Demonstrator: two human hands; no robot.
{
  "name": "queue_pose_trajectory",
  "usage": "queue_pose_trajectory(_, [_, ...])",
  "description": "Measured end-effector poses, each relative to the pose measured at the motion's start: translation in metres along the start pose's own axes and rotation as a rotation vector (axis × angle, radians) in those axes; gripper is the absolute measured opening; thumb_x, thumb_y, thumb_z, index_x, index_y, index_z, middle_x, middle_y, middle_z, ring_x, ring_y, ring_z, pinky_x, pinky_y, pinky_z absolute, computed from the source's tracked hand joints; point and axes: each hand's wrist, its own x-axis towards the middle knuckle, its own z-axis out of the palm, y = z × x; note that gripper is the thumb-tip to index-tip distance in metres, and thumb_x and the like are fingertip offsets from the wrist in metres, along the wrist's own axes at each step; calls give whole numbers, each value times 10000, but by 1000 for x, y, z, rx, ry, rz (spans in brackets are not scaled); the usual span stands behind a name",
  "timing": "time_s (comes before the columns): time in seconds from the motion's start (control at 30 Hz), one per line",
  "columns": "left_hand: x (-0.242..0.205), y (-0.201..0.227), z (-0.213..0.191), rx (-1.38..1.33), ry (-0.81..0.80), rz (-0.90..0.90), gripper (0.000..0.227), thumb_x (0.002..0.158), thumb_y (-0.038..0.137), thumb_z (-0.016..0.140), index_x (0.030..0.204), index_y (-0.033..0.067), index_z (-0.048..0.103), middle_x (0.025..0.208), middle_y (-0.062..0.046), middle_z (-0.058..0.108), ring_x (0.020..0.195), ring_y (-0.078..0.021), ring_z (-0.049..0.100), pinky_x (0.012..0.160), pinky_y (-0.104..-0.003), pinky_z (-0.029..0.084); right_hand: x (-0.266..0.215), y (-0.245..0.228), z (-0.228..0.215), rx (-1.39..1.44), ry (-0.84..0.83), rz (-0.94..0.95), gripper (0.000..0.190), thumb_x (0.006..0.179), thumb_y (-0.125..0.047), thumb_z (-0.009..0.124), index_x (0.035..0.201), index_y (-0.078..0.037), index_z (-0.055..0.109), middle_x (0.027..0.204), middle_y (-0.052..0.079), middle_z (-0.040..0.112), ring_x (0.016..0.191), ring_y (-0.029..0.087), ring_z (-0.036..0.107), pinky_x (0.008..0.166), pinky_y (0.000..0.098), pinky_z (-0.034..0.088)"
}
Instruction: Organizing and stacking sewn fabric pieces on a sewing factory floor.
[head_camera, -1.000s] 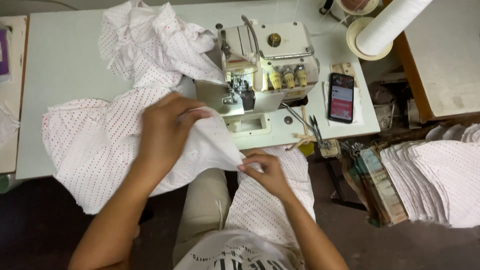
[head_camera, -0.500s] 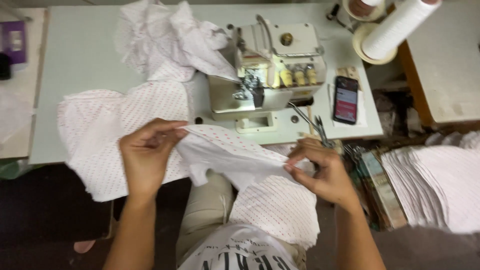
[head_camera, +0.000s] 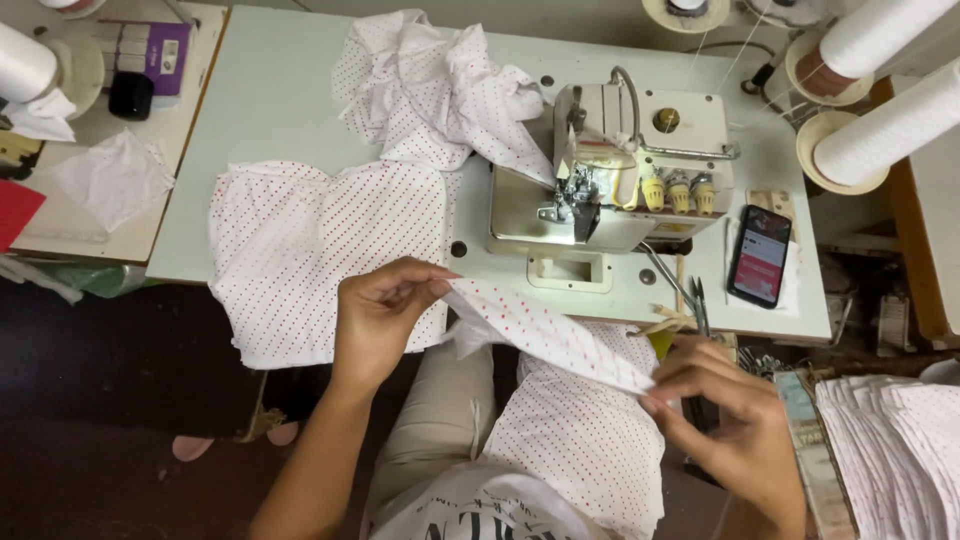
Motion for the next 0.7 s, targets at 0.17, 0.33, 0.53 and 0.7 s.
queue_pose_trajectory(0.17, [-4,2,-5,84,10,-60,118,910,22,724,1010,53,780,951,-70,782,889,-138,725,803,-230,601,-3,19,15,163,37,27,83,772,-71,790,839,-95,748,796,27,785,729,132,711,1048,420,546])
queue_pose_trajectory(0.33, [15,68,15,184,111,232,44,975,-32,639,981,-3,671,906,-104,661,865,-193,632,798,-267,521,-12,-9,45,448,201,-23,182,792,-42,791,951,-81,712,787,28,799,672,133,737,834,366,601])
queue_pose_trajectory(0.53, [142,-86,81,52,-179,471,59,1034,55,608,1033,34,663,960,-94,673,918,-207,618,864,-318,484,3,50,113,134,499,15,238,860,-46,752,1082,-32,668,809,62,697,730,156,666,793,329,605])
queue_pose_trajectory(0.7, [152,-190,87,836,-239,492,142,914,242,733,816,143,757,794,-44,563,729,-290,601,667,-415,514,15,137,154,75,263,662,465,829,35,752,1272,64,616,965,224,681,954,366,675,882,480,540])
